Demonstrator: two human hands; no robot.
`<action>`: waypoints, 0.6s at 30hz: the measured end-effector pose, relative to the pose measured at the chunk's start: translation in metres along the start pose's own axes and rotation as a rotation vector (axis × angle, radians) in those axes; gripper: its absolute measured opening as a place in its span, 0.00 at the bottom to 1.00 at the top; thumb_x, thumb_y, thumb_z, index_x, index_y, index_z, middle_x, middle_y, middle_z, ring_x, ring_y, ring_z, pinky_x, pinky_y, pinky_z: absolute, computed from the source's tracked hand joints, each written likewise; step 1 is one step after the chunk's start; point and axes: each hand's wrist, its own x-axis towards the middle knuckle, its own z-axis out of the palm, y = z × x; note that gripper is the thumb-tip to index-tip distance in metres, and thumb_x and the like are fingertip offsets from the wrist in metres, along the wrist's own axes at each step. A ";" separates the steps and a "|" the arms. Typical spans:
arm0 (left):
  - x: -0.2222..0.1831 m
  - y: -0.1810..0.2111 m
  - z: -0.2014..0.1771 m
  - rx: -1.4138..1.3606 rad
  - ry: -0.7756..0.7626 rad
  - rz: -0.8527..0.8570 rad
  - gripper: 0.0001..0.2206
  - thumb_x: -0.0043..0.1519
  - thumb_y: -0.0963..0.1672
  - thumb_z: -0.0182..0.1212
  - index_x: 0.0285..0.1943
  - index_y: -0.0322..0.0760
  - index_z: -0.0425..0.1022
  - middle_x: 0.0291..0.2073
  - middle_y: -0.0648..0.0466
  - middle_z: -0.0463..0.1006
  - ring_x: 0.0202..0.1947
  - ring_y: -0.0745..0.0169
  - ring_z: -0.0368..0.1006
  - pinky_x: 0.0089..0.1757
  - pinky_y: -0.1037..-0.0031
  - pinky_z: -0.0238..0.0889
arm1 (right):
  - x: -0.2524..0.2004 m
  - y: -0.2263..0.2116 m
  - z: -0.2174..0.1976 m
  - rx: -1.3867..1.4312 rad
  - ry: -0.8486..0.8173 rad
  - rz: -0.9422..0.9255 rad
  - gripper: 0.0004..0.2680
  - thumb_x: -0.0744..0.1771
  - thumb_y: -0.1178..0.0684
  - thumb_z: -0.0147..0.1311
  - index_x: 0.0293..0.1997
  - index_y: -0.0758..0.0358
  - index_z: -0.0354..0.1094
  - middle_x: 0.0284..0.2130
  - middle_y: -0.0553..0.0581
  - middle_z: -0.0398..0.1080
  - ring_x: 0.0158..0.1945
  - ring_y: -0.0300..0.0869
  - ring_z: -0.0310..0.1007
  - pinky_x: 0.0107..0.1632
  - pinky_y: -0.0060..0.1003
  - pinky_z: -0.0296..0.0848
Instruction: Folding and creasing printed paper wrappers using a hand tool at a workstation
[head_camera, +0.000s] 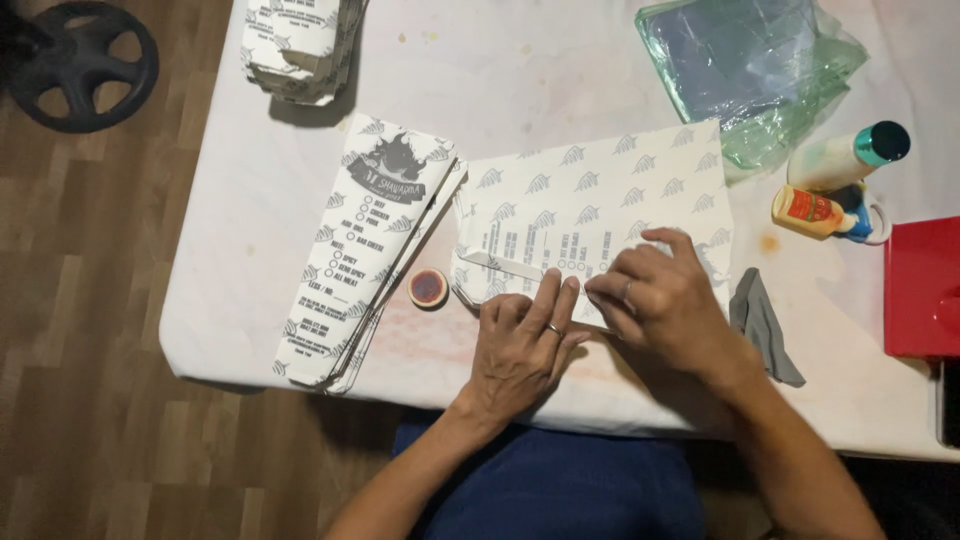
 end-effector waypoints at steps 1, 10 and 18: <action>-0.001 0.000 0.002 -0.003 0.002 0.004 0.21 0.71 0.50 0.50 0.64 0.32 0.74 0.54 0.43 0.77 0.36 0.56 0.65 0.46 0.64 0.64 | 0.013 0.008 -0.003 -0.004 0.002 0.002 0.01 0.63 0.54 0.64 0.33 0.56 0.78 0.26 0.52 0.72 0.31 0.43 0.74 0.64 0.53 0.65; -0.012 -0.005 0.003 0.089 -0.178 0.072 0.22 0.73 0.51 0.55 0.66 0.30 0.72 0.63 0.42 0.71 0.39 0.54 0.62 0.44 0.64 0.60 | 0.106 0.113 0.020 0.119 -0.283 0.469 0.07 0.71 0.52 0.56 0.50 0.60 0.75 0.48 0.60 0.69 0.58 0.53 0.62 0.62 0.57 0.60; -0.015 -0.005 0.005 0.098 -0.164 0.061 0.21 0.74 0.51 0.53 0.66 0.31 0.73 0.63 0.43 0.71 0.40 0.54 0.62 0.47 0.64 0.61 | 0.117 0.109 0.008 0.154 -0.425 0.407 0.03 0.70 0.57 0.55 0.39 0.61 0.73 0.37 0.56 0.72 0.45 0.47 0.67 0.49 0.45 0.64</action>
